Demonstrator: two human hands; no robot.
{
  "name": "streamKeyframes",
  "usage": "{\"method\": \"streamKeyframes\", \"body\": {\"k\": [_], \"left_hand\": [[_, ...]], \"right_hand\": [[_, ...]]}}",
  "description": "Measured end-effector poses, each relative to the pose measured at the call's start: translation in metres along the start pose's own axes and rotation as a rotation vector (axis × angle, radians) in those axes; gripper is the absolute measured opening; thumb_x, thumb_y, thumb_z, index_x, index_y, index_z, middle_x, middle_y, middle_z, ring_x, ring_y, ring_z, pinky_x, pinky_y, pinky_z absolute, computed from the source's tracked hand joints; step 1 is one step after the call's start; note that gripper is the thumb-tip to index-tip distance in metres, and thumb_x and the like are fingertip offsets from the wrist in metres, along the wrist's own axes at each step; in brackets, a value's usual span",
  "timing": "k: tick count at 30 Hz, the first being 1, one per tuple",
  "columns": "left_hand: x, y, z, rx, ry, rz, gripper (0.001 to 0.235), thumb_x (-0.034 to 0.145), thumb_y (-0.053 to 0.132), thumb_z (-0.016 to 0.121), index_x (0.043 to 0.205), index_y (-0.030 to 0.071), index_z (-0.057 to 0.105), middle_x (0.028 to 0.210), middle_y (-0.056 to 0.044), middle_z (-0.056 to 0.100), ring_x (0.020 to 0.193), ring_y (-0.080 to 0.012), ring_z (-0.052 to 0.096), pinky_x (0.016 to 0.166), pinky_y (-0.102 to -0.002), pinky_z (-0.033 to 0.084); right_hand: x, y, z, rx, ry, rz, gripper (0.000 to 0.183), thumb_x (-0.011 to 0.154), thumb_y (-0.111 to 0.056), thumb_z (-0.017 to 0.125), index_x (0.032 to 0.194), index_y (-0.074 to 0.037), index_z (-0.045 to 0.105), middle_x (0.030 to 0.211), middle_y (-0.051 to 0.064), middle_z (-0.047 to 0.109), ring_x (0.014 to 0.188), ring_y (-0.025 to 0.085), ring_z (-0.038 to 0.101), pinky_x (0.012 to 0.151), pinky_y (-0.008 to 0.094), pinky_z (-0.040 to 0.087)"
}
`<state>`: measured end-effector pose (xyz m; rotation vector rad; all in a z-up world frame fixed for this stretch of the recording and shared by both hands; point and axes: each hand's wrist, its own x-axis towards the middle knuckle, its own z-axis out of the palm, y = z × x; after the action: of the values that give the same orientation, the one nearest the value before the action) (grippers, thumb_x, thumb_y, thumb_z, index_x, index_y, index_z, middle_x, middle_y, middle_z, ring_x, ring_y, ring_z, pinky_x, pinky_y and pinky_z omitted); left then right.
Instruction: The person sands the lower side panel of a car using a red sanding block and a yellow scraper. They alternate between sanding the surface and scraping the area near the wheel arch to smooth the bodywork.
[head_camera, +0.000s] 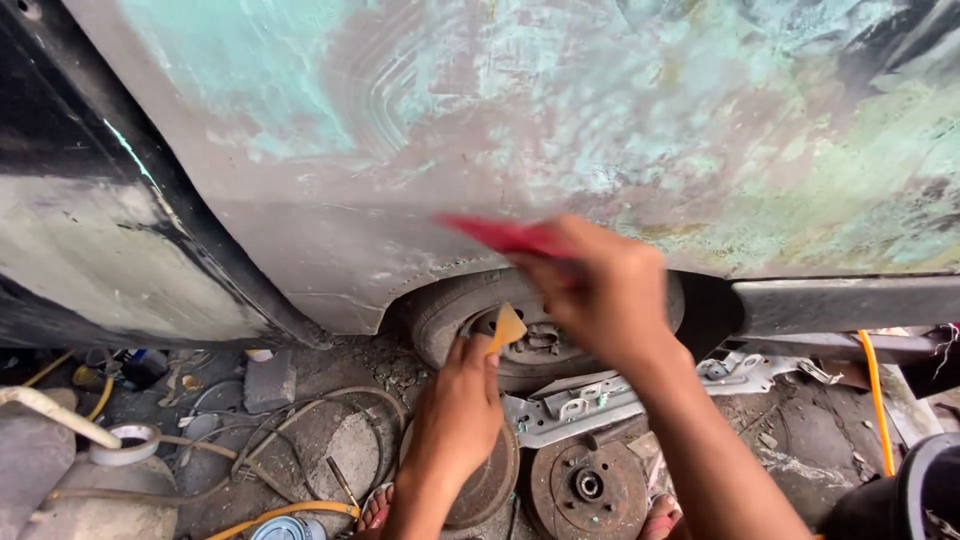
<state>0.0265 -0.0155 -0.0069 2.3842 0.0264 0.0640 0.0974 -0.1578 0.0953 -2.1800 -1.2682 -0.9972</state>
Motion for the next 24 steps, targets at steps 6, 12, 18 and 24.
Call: {"method": "streamKeyframes", "body": {"k": [6, 12, 18, 24], "left_hand": [[-0.002, 0.005, -0.002, -0.321, 0.025, 0.031, 0.022, 0.102, 0.029, 0.041, 0.096, 0.015, 0.058, 0.118, 0.002, 0.08, 0.089, -0.022, 0.074, 0.076, -0.037, 0.051], [-0.013, 0.022, 0.017, -0.739, -0.246, -0.158, 0.032, 0.107, 0.028, 0.046, 0.101, 0.008, 0.07, 0.07, -0.001, 0.049, 0.058, -0.0105, 0.04, 0.052, -0.026, 0.033], [-0.013, 0.032, 0.032, -0.275, -0.06, -0.077, 0.033, 0.102, 0.044, 0.044, 0.095, 0.02, 0.067, 0.06, 0.002, 0.062, 0.059, -0.0184, 0.061, 0.065, -0.034, 0.046], [-0.014, 0.042, 0.034, -0.324, -0.031, -0.097, 0.026, 0.104, 0.035, 0.042, 0.093, 0.017, 0.056, 0.081, 0.002, 0.075, 0.068, -0.0182, 0.064, 0.065, -0.035, 0.046]], "right_hand": [[-0.113, 0.037, 0.0, 0.907, 0.678, 1.267, 0.038, 0.077, -0.019, 0.081, 0.109, -0.006, 0.064, 0.095, 0.004, 0.069, 0.081, 0.014, 0.062, 0.073, 0.029, 0.052], [-0.153, 0.034, 0.001, 1.134, 0.864, 1.404, 0.023, 0.086, -0.019, 0.075, 0.107, -0.013, 0.068, 0.102, 0.001, 0.074, 0.085, 0.013, 0.067, 0.079, 0.028, 0.053], [-0.155, 0.02, 0.003, 1.017, 0.76, 1.409, 0.029, 0.089, -0.019, 0.072, 0.114, -0.008, 0.064, 0.107, 0.005, 0.073, 0.087, 0.014, 0.065, 0.079, 0.031, 0.054], [-0.145, 0.0, 0.009, 0.943, 0.688, 1.463, 0.032, 0.089, -0.021, 0.071, 0.117, -0.007, 0.065, 0.105, 0.006, 0.074, 0.088, 0.015, 0.065, 0.079, 0.032, 0.053]]}}
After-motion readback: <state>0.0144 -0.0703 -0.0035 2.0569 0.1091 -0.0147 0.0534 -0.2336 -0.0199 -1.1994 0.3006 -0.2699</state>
